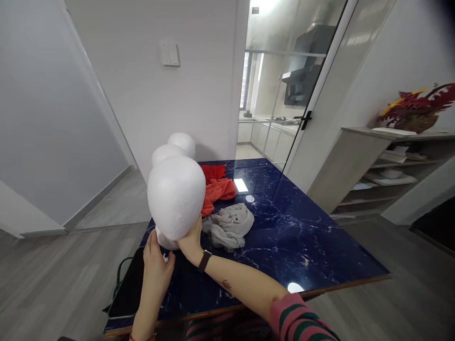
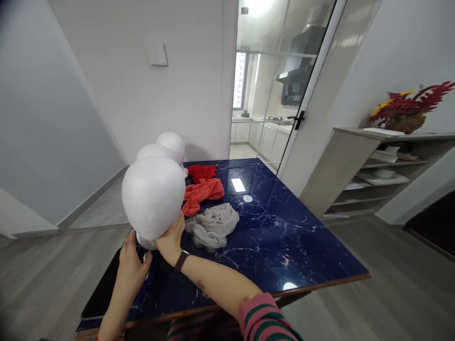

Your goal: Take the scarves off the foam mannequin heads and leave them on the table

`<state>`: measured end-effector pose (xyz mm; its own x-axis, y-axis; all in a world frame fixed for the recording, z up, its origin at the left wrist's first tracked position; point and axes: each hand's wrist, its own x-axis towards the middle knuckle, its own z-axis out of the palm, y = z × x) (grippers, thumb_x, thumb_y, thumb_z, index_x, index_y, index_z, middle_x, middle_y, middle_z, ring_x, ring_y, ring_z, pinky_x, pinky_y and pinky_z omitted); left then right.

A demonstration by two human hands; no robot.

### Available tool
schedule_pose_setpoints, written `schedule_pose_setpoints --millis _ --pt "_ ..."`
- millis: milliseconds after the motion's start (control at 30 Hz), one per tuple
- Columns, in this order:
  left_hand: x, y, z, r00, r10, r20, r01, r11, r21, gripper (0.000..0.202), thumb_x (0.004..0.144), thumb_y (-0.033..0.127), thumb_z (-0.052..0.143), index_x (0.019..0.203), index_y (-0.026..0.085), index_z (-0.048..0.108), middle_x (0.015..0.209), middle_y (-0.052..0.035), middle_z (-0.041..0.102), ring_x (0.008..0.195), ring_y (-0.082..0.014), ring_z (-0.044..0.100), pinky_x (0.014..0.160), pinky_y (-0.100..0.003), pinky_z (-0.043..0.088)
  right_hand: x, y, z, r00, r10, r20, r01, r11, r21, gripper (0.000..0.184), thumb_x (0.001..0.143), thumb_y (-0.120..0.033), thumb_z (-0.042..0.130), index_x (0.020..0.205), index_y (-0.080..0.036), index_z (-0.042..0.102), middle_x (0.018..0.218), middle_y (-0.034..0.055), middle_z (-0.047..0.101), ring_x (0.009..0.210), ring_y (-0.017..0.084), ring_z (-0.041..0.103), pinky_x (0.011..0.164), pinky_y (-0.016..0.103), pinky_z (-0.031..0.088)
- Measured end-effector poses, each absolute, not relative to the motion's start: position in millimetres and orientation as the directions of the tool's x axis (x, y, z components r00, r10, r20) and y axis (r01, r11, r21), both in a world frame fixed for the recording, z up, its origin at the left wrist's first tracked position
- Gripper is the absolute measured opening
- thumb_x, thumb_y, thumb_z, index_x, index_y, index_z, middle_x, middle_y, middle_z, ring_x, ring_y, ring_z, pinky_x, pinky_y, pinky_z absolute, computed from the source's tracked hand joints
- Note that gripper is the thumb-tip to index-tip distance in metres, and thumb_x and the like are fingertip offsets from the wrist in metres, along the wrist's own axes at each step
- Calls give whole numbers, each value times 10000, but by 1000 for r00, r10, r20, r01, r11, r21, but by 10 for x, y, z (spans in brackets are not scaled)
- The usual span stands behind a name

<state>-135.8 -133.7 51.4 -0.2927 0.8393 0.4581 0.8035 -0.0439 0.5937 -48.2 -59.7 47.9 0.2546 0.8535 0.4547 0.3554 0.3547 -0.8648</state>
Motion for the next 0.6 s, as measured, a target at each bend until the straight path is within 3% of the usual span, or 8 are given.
schedule_pose_setpoints --millis 200,367,500,600 --pt "-1339 -1299 445 -297 825 481 761 -101 641 657 795 252 491 1407 96 308 1340 -210 441 1276 -346 406 1044 -514 372 -567 -574 338 206 856 475 416 363 -834 848 594 -429 723 1296 -146 342 1240 171 503 1195 299 459 1026 492 360" --pt "-1157 -1348 430 -446 755 481 657 -89 748 643 788 287 544 1386 153 348 1297 -177 458 1232 -331 445 1014 -527 404 -577 -558 334 132 863 488 444 388 -808 811 640 -422 679 1320 -144 333 1263 171 492 1211 295 451 1042 494 347" --pt "-933 -1456 354 -614 649 449 490 -131 862 616 765 250 585 1342 173 381 1327 -156 406 1225 -290 462 1008 -495 429 -554 -554 334 70 896 439 460 362 -811 929 612 -416 716 1380 -139 272 1330 191 444 1265 321 412 1072 525 307" --pt "-750 -1556 283 -662 580 475 457 -190 869 502 757 227 609 1230 173 450 1228 -128 456 1090 -242 548 924 -449 493 -305 -688 351 -101 905 412 486 407 -773 1040 595 -413 752 1422 -101 205 1420 237 333 1336 348 318 1072 526 323"
